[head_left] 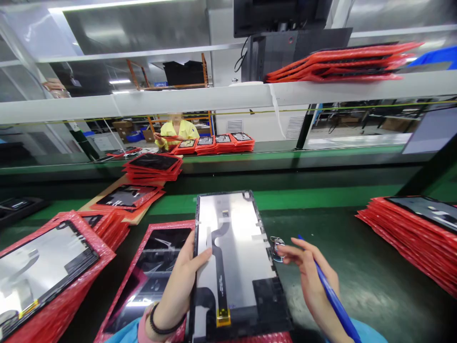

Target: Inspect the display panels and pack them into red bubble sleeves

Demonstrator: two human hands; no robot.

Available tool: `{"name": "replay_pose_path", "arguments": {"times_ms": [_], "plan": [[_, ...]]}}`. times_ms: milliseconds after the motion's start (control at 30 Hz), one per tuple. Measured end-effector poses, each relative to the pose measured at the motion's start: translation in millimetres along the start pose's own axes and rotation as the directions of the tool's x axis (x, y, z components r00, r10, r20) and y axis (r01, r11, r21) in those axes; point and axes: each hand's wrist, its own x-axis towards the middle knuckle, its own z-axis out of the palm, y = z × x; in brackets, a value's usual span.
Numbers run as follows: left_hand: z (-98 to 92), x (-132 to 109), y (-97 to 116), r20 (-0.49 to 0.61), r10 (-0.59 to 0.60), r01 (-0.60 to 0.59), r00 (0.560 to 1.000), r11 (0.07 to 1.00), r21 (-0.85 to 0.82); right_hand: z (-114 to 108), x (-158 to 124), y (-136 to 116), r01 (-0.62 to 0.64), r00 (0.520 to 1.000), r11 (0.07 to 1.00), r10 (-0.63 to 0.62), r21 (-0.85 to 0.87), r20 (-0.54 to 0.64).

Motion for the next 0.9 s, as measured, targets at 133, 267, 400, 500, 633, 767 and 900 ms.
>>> {"name": "replay_pose_path", "arguments": {"times_ms": [133,267,400,500,633,767,900], "plan": [[12.0,-9,32,-0.043,0.116,-0.119,0.992,0.99,-0.069,19,7,-49,-0.269,0.943,0.938,0.211,0.217,0.259],[27.3,-14,43,-0.078,0.17,-0.177,0.982,0.979,-0.099,43,5,-84,-0.429,0.883,0.855,0.33,0.29,0.333],[33.4,-13,48,-0.014,0.23,-0.23,0.973,0.972,-0.055,52,10,-94,-0.397,0.916,0.9,0.375,0.18,0.147],[29.1,-16,49,0.043,0.327,-0.329,0.944,0.944,0.025,55,17,-95,-0.331,0.943,0.935,0.324,0.131,0.07],[19.1,-23,43,0.189,0.352,-0.392,0.917,0.886,0.248,62,22,-96,-0.226,0.974,0.965,0.228,0.134,0.002],[18.5,-22,37,0.15,0.391,-0.411,0.908,0.764,0.498,67,25,-91,-0.173,0.984,0.981,0.177,0.092,-0.028],[27.8,-13,36,0.073,0.416,-0.389,0.907,0.756,0.527,67,28,-82,-0.145,0.987,0.989,0.146,0.033,-0.061]]}}
